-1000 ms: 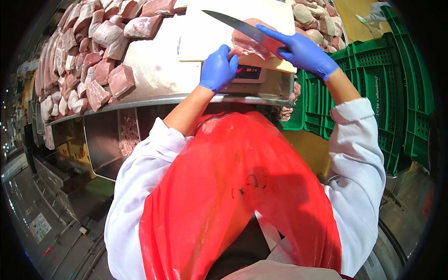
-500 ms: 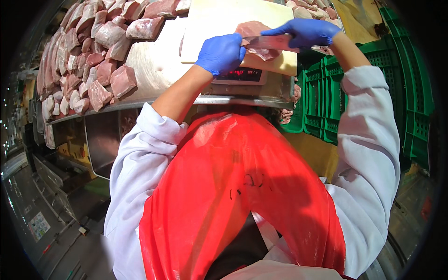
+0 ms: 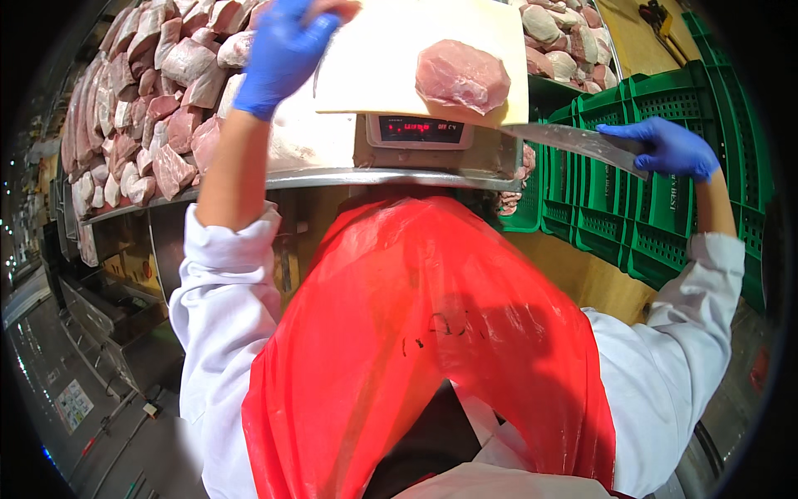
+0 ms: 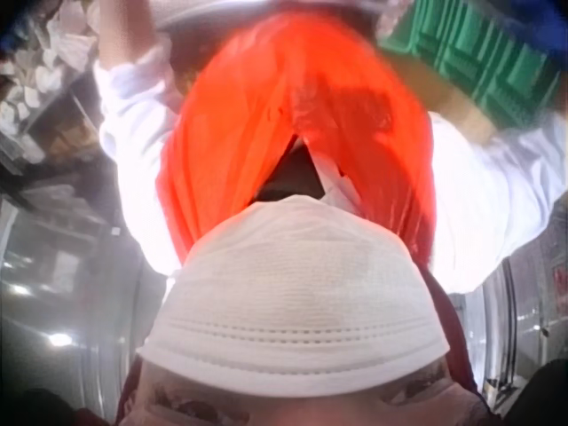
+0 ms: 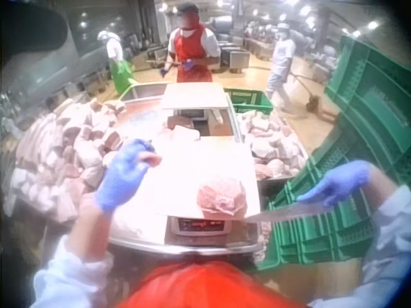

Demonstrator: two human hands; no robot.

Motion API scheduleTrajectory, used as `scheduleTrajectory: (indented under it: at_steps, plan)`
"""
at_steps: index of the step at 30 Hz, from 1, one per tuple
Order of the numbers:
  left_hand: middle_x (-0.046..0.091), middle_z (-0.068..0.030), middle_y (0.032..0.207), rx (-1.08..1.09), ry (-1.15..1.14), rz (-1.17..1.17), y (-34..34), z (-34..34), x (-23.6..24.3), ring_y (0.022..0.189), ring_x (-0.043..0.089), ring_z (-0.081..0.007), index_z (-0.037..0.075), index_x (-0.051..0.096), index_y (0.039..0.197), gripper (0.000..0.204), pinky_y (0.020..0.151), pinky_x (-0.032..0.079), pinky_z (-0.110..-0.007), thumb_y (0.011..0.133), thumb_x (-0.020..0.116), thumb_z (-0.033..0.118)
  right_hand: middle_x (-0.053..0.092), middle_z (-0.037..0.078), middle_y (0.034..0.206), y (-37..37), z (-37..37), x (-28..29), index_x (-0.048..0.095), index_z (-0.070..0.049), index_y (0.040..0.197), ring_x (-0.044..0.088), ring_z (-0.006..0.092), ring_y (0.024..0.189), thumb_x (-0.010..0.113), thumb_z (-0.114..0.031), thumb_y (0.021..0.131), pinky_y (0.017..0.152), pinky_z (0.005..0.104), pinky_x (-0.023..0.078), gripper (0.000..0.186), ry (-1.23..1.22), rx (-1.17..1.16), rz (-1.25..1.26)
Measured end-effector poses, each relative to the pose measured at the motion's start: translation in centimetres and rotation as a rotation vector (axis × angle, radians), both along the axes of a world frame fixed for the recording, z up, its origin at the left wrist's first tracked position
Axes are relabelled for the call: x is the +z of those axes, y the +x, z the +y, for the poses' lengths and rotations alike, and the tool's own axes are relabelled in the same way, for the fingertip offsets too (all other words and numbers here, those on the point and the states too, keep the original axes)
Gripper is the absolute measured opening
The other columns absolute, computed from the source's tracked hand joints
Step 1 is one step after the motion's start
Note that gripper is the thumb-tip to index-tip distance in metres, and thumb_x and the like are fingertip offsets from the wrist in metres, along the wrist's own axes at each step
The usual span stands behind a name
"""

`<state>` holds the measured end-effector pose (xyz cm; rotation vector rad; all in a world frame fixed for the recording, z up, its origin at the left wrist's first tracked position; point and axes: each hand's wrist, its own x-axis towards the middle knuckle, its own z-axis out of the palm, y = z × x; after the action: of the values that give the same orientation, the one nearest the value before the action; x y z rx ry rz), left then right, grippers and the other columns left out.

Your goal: The person cuts large pieces of raw meat into smaller portions using a knife on a cutting board. They repeatedly trim fat and separate sections, placing the cut pieces into a green crate.

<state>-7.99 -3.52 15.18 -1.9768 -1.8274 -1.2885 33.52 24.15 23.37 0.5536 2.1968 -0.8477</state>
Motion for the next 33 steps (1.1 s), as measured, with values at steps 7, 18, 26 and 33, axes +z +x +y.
scheduleTrajectory:
  at_steps: [7,18,26,33]
  plan:
    - [0.067,-0.0129,0.103,-0.595,0.371,-0.673,2.2,2.6,11.7,0.090,0.063,-0.0184,-0.002,0.064,0.106,0.027,0.081,0.051,-0.030,0.089,0.063,0.020,0.063,-0.005,0.087,9.2,-3.6,-5.9,0.041,-0.016,0.153,0.048,0.0032,0.064,0.079,-0.026,0.079,0.055,0.0171,0.037,0.083,-0.223,-0.764,0.698]
    - [0.048,-0.0192,0.141,-0.455,-0.580,0.572,13.5,12.0,-4.9,0.118,0.056,-0.0405,0.017,0.042,0.142,0.090,0.093,0.051,-0.051,0.066,0.083,0.044,0.059,0.000,0.074,18.9,-16.5,-19.5,0.028,-0.017,0.158,0.047,0.0040,0.053,0.069,-0.016,0.092,0.047,0.0168,0.037,0.078,-0.371,-1.345,0.985]
    - [0.059,-0.0190,0.128,-0.268,-0.671,0.074,6.5,17.2,-9.1,0.110,0.062,-0.0380,0.011,0.054,0.133,0.076,0.090,0.053,-0.047,0.062,0.077,0.021,0.058,0.004,0.075,23.3,-25.9,-26.3,0.023,-0.015,0.159,0.048,0.0064,0.055,0.065,-0.010,0.092,0.048,0.0180,0.040,0.079,-0.509,-1.687,1.110]
    - [0.055,-0.0212,0.138,-0.393,-0.627,-1.914,4.6,12.9,-11.5,0.128,0.053,-0.0372,0.000,0.046,0.141,0.064,0.112,0.040,-0.050,0.084,0.056,0.026,0.057,0.004,0.074,22.4,-28.4,-25.7,0.022,-0.013,0.159,0.049,0.0073,0.057,0.062,-0.005,0.093,0.052,0.0197,0.042,0.078,-0.554,-1.789,1.087]
